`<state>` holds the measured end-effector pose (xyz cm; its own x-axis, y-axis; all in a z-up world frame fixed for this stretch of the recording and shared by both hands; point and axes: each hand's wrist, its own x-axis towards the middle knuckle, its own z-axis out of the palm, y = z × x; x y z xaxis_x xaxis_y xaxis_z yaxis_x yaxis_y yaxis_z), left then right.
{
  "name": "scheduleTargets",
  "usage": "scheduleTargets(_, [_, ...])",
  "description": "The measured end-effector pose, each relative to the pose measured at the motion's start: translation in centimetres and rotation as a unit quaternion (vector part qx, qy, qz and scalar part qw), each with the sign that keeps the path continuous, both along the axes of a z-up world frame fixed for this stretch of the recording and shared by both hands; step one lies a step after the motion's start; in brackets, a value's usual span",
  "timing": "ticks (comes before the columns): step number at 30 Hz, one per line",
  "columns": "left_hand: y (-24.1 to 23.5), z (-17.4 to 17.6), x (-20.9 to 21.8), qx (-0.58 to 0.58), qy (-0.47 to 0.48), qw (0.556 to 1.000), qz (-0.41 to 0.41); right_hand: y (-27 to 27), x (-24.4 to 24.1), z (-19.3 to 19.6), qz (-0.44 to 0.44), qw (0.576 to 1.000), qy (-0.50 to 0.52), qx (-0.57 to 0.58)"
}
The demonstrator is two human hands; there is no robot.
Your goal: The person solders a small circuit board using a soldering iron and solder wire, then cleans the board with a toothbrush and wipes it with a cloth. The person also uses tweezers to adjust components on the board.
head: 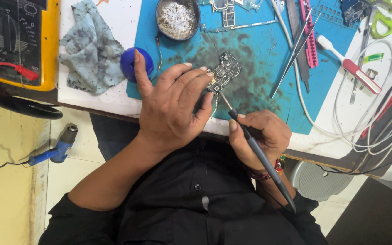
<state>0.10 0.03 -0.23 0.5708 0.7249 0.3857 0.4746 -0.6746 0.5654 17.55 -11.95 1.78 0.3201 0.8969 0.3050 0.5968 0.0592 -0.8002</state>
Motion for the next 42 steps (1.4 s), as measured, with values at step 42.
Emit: scheduleTargets(42, [0.03, -0.03, -0.12, 0.023, 0.001, 1.0, -0.012, 0.16, -0.22, 0.31, -0.007, 1.0, -0.006, -0.011])
